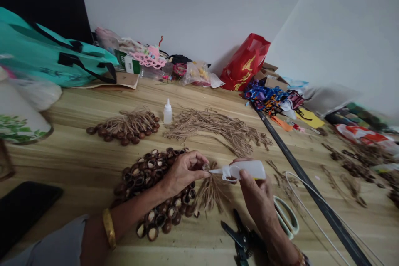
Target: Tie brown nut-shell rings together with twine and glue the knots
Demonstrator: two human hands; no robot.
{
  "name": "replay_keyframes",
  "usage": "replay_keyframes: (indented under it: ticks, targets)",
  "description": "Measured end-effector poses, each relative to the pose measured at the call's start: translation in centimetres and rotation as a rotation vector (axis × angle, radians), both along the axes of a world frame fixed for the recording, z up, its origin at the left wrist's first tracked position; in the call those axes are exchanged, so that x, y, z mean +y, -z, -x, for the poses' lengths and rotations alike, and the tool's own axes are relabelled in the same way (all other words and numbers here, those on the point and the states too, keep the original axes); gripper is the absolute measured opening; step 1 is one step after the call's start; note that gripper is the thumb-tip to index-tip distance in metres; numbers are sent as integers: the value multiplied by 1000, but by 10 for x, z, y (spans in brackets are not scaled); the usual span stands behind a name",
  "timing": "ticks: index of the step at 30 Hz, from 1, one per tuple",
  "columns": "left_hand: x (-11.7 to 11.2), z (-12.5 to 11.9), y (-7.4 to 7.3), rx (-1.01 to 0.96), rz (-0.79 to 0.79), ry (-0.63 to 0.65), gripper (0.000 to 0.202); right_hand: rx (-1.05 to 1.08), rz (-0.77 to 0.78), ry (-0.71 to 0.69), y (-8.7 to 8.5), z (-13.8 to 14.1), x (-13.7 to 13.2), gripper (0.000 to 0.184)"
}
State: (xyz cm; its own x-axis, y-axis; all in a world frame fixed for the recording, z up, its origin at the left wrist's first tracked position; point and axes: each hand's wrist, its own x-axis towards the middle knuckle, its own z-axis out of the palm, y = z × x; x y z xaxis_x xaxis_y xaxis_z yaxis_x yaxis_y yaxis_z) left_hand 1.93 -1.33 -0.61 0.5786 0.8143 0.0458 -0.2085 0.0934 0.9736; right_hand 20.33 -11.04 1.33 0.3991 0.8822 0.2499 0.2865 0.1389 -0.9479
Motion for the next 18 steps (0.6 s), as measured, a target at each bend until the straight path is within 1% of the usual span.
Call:
replay_keyframes:
  ticks: [4, 12, 15, 18]
  targets:
    - [-2, 0, -4, -7, 24, 11, 27, 15, 34, -58, 0, 0, 0, 27]
    - [0, 1, -3, -48, 188, 85, 35, 4, 30, -38, 1, -5, 2, 29]
    - [0, 2, -3, -36, 214, 100, 34, 12, 15, -32, -1, -5, 3, 28]
    - [0, 2, -3, -36, 206, 88, 32, 14, 12, -33, -2, -5, 3, 26]
